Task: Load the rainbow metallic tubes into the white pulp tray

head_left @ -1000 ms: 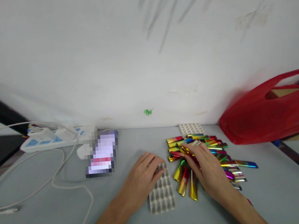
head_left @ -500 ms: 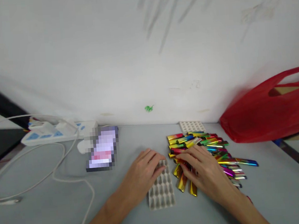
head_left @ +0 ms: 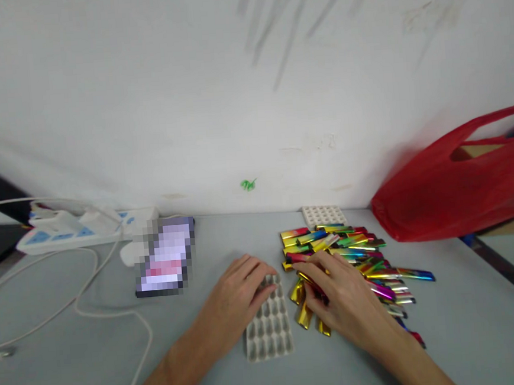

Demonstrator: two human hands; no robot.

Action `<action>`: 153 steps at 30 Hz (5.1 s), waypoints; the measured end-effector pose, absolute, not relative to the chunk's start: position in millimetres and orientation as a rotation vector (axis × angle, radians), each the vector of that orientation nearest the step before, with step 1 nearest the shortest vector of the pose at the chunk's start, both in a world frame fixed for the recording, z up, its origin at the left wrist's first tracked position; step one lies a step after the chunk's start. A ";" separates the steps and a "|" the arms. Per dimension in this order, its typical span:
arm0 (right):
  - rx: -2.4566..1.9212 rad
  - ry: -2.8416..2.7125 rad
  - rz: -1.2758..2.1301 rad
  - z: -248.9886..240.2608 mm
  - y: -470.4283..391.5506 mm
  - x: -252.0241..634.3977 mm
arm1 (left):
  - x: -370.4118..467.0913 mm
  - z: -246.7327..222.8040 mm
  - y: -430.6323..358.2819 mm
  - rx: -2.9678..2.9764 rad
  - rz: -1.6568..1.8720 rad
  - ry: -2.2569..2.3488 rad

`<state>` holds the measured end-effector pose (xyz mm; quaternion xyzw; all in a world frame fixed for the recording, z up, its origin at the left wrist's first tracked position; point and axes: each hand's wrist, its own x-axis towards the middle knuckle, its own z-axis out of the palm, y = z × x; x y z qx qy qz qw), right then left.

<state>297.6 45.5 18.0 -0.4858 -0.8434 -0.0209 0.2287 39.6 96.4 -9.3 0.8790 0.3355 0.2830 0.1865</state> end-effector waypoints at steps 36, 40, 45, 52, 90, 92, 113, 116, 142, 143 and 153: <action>-1.596 -2.198 -0.092 10.8 48.9 298.8 | 40.4 -7.2 92.9 2.497 0.777 0.926; -1.624 -2.195 -0.081 11.8 49.1 298.0 | 40.6 -8.1 93.6 2.502 0.778 0.926; -1.626 -2.208 -0.123 10.9 49.8 297.6 | 40.7 -8.1 93.7 2.506 0.772 0.928; -1.665 -2.212 -0.156 12.3 49.2 296.8 | 40.9 -5.9 93.3 2.503 0.772 0.931; -1.334 -2.041 0.151 26.6 40.7 297.0 | 40.8 -0.8 89.7 2.417 0.880 0.970; -1.286 -2.021 0.243 28.5 38.8 295.6 | 40.9 2.8 87.2 2.402 0.926 0.949; -1.111 -2.228 0.403 34.1 22.1 278.5 | 55.4 24.1 63.2 1.919 1.155 0.693; -1.102 -2.198 0.345 32.7 19.4 274.6 | 52.9 23.3 64.6 1.908 1.125 0.715; -1.283 -1.915 0.437 12.2 15.5 277.6 | 39.0 1.2 86.0 2.370 0.637 1.568; -1.281 -1.926 0.440 11.9 15.3 277.7 | 39.7 1.3 86.4 2.362 0.626 1.552; -1.177 -1.986 0.402 20.0 17.4 279.9 | 42.9 -0.1 89.5 2.276 0.656 1.433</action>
